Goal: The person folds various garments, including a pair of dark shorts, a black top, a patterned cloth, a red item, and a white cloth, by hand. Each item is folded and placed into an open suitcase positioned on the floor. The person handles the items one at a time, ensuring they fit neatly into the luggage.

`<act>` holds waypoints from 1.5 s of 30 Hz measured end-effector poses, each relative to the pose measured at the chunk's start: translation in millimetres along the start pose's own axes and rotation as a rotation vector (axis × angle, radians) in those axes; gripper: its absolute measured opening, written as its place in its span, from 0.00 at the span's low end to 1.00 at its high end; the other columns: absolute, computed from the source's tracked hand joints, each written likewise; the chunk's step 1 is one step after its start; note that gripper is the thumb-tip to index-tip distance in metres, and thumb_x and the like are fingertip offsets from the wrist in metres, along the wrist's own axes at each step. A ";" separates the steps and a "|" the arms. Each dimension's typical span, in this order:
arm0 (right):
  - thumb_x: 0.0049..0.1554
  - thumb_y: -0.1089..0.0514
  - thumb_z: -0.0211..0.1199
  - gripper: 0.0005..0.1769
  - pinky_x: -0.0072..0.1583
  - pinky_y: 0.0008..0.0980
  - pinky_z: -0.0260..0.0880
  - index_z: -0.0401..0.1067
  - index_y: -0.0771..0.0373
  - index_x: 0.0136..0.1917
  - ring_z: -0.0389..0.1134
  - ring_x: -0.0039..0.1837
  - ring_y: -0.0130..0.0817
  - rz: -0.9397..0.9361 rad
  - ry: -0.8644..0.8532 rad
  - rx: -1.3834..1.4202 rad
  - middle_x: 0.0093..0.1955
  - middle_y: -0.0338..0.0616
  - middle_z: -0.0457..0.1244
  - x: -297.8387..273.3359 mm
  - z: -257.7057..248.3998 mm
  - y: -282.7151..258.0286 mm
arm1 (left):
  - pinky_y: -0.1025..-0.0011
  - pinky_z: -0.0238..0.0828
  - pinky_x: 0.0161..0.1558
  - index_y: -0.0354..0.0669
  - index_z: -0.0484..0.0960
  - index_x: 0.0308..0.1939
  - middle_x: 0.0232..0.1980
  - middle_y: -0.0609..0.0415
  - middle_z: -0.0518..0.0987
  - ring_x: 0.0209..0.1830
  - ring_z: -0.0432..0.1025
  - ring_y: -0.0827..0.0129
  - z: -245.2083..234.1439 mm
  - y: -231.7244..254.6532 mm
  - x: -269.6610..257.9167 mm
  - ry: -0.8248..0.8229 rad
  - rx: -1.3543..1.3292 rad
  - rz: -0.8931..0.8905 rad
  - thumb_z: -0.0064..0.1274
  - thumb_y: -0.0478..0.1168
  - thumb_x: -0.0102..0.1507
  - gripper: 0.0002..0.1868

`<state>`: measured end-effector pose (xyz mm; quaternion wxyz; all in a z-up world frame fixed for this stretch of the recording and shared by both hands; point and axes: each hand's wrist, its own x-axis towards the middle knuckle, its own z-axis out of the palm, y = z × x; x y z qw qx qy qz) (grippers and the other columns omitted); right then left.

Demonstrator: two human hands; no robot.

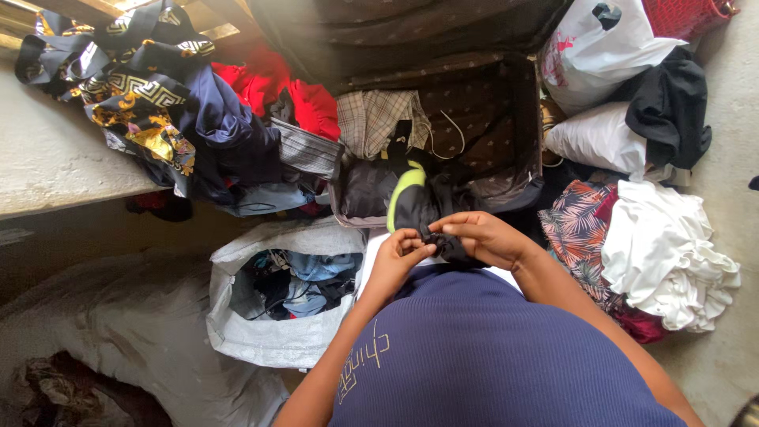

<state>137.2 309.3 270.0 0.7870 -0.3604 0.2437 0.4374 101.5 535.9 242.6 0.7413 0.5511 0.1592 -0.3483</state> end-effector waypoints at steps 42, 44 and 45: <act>0.61 0.62 0.67 0.09 0.55 0.30 0.69 0.76 0.69 0.53 0.68 0.50 0.29 -0.543 0.553 -1.225 0.47 0.43 0.69 10.8 -232.4 -132.3 | 0.75 0.66 0.51 0.38 0.70 0.55 0.40 0.58 0.76 0.44 0.70 0.76 -68.5 103.9 -154.2 -0.141 0.026 -0.034 0.60 0.28 0.59 0.22; 0.61 0.62 0.66 0.09 0.57 0.29 0.69 0.75 0.68 0.53 0.70 0.52 0.28 -0.601 0.595 -1.138 0.49 0.41 0.70 2.5 -243.3 -145.6 | 0.76 0.64 0.54 0.37 0.71 0.56 0.41 0.60 0.74 0.46 0.69 0.77 -81.8 110.0 -160.6 -0.206 0.124 -0.035 0.61 0.27 0.59 0.23; 0.60 0.63 0.66 0.08 0.57 0.28 0.69 0.75 0.68 0.52 0.70 0.52 0.28 -0.597 0.604 -1.099 0.49 0.40 0.70 -4.5 -244.3 -154.0 | 0.76 0.64 0.51 0.37 0.72 0.56 0.40 0.60 0.74 0.44 0.68 0.77 -87.5 112.0 -164.3 -0.212 0.157 -0.063 0.61 0.28 0.59 0.23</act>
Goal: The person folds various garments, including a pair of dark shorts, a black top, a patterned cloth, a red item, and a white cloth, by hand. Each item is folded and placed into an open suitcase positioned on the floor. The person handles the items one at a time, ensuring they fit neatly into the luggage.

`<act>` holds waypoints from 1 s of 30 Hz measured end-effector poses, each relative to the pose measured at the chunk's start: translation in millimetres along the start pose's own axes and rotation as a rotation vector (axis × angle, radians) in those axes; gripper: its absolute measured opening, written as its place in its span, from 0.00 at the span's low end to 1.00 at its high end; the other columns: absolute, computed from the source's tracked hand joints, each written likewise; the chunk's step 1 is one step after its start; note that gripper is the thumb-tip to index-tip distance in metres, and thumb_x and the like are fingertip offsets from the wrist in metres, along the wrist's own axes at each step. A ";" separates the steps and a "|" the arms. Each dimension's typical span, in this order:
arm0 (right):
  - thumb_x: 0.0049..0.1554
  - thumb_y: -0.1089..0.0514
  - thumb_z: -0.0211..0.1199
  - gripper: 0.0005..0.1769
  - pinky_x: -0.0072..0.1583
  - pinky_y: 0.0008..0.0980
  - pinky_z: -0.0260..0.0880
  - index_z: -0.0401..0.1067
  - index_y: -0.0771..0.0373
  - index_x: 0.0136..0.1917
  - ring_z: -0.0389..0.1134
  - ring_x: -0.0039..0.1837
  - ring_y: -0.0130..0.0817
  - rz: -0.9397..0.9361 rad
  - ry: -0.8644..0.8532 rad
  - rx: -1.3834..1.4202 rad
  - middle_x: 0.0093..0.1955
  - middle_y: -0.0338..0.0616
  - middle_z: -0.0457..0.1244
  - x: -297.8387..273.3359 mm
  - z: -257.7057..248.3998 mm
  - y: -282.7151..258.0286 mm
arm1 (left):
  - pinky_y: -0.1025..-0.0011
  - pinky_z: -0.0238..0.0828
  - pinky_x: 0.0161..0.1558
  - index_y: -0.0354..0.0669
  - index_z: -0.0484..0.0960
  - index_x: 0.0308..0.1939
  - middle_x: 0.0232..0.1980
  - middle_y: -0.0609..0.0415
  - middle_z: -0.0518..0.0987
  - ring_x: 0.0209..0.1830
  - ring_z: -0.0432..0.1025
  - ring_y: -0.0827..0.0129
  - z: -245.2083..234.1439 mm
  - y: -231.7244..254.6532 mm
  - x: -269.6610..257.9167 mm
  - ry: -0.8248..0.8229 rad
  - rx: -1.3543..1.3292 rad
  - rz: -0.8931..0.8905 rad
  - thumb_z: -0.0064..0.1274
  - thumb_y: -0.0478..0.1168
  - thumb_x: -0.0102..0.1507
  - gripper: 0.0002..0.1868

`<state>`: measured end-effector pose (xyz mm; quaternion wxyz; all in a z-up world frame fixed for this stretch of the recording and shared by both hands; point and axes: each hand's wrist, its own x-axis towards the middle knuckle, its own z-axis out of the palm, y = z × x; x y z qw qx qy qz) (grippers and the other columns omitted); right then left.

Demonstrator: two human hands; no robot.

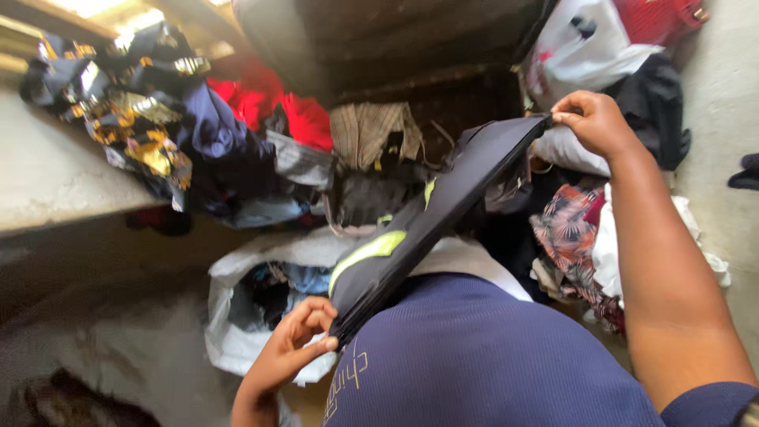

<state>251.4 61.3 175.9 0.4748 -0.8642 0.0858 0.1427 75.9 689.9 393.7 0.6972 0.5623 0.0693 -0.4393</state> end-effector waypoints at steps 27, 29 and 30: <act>0.49 0.55 0.75 0.16 0.48 0.33 0.71 0.81 0.63 0.50 0.72 0.42 0.33 -0.160 -0.582 -0.263 0.39 0.47 0.74 -131.8 28.1 -347.1 | 0.64 0.74 0.39 0.36 0.80 0.44 0.37 0.46 0.81 0.34 0.77 0.60 89.2 191.3 142.5 0.029 0.808 0.656 0.60 0.37 0.60 0.12; 0.52 0.58 0.72 0.14 0.49 0.32 0.72 0.78 0.66 0.50 0.72 0.42 0.31 -0.371 -0.430 -0.183 0.40 0.46 0.73 -132.4 25.7 -332.3 | 0.65 0.74 0.39 0.36 0.80 0.44 0.37 0.46 0.80 0.34 0.76 0.60 78.7 215.0 128.3 0.141 0.895 0.702 0.60 0.38 0.61 0.11; 0.53 0.59 0.71 0.13 0.50 0.32 0.72 0.76 0.67 0.49 0.71 0.42 0.31 -0.479 -0.353 -0.147 0.41 0.45 0.73 -132.8 19.2 -327.5 | 0.64 0.75 0.42 0.36 0.80 0.44 0.39 0.46 0.81 0.36 0.77 0.60 71.9 227.0 119.3 0.180 0.947 0.758 0.59 0.38 0.62 0.10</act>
